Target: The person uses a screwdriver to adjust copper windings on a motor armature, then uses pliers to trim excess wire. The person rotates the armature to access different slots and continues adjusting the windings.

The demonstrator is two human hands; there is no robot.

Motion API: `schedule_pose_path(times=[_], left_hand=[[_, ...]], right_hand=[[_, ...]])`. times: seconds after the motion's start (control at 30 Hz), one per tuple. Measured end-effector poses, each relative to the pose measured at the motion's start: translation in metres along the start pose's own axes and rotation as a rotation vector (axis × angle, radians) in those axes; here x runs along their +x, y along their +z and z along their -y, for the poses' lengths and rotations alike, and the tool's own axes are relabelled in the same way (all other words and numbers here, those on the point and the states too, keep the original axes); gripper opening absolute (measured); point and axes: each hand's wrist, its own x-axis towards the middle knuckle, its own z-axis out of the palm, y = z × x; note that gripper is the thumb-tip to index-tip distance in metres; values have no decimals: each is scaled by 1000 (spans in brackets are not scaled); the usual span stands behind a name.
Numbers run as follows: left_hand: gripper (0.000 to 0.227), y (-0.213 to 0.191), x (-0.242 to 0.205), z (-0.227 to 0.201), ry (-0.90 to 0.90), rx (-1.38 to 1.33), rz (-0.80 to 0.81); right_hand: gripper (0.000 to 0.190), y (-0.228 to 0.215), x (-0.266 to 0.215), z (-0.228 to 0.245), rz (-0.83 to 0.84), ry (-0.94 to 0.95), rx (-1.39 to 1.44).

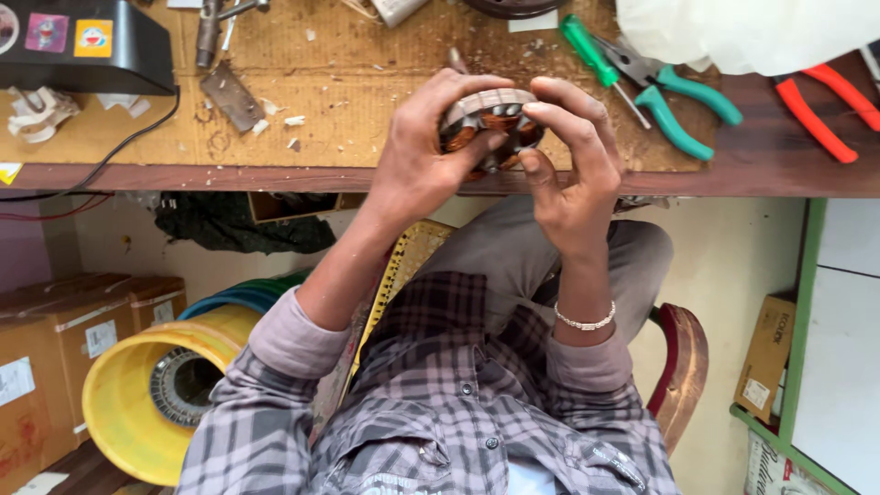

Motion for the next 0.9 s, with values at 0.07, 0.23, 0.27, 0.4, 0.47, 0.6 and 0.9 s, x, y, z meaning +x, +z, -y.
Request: schedule_pose_path(times=[0.07,0.23,0.27,0.4,0.47,0.6,0.9], left_hand=[[61,2,-2,0,-34,-50,-8],[77,6,-8,0,-40,-187,-63],[75,9,-10,0,-62,-198,-85],[66,12,-9,2,-41,-156,-112],[64,12,-7,1,-56,-149,-100],[47,10,-1,0,58,18,-110],[43,8,4,-1,-13,44,-41]], right_hand=[[43,11,-2,-1,-16,21,55],[49,30,-6,-6,-64,18,54],[49,32,-8,-7,-78,11,38],[52,35,-13,-8,-114,50,87],[54,36,-13,-7,-132,78,162],[39,35,-11,-4,-147,156,268],[25,41,-9,-14,-213,211,464]])
